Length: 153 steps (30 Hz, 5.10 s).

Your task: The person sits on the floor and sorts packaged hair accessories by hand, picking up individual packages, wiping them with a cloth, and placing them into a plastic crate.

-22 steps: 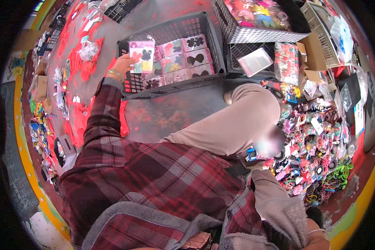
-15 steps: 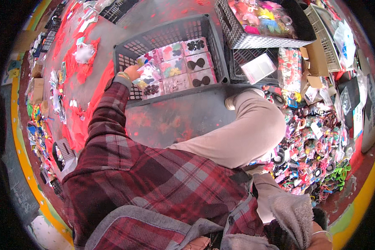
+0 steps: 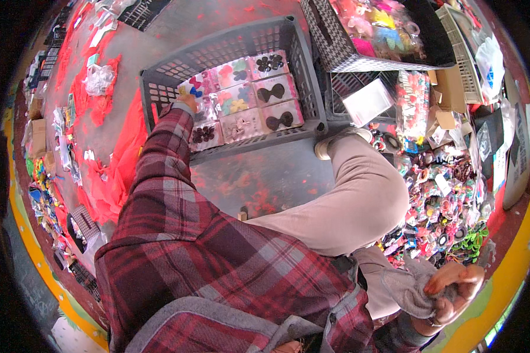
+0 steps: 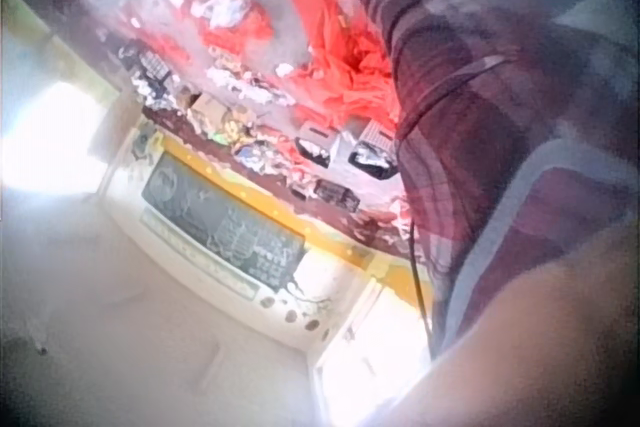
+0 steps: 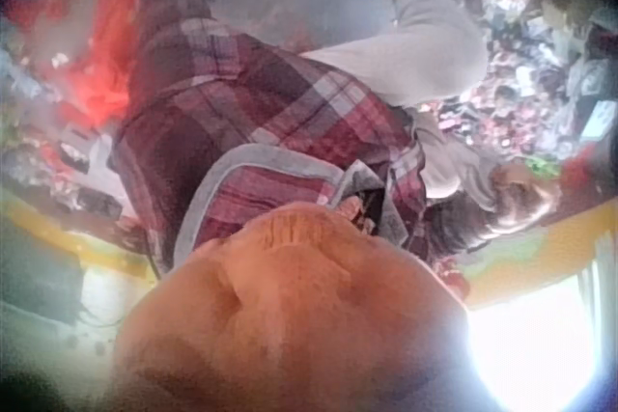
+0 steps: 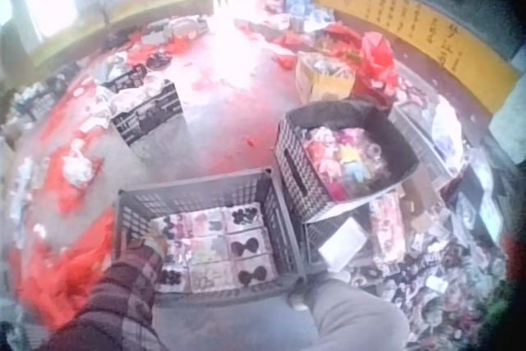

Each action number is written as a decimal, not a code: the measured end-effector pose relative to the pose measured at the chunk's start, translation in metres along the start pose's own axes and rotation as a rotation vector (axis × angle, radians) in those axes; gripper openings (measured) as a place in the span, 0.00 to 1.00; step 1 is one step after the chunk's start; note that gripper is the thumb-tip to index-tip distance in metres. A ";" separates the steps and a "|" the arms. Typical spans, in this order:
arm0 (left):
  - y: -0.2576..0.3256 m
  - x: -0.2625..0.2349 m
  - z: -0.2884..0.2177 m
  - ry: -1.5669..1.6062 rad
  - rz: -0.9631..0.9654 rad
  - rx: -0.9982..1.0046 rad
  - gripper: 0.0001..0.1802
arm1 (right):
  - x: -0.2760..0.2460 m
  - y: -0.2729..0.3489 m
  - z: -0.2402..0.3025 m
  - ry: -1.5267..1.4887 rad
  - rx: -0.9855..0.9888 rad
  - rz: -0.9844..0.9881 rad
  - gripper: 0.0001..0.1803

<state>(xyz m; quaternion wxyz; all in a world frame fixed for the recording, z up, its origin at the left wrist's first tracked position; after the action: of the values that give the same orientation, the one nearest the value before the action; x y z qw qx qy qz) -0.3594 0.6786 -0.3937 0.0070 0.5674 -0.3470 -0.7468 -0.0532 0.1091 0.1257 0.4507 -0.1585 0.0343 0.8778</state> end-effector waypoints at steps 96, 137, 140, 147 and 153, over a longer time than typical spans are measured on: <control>0.546 -0.201 -0.684 1.014 0.822 1.149 0.15 | -0.146 0.229 -0.572 0.576 1.431 -0.393 0.29; 0.555 -0.205 -0.680 0.975 0.874 1.320 0.14 | -0.248 0.197 -0.572 1.001 1.337 -0.252 0.13; 0.556 -0.207 -0.679 0.991 0.874 1.327 0.13 | -0.254 0.194 -0.548 0.994 1.315 -0.308 0.16; 0.548 -0.212 -0.676 0.998 0.811 1.393 0.14 | -0.267 0.190 -0.488 0.515 1.220 -0.704 0.24; 0.543 -0.206 -0.680 1.052 0.899 1.380 0.14 | -0.292 0.165 -0.455 -0.243 0.682 -0.774 0.13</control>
<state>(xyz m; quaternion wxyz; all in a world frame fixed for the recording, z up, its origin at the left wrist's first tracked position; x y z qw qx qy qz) 0.0852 0.0026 -0.0127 0.1114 0.5225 -0.8443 0.0413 0.0858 -0.3088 -0.2282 0.7684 0.0986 0.2044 0.5984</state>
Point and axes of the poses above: each hand's wrist, its own y-axis away from the middle knuckle, its own x-axis out of the palm, z = x × y, the point moved 7 cm from there along -y, towards the middle knuckle, and after that the axes turned 6 degrees about y, right-handed, at the moved point
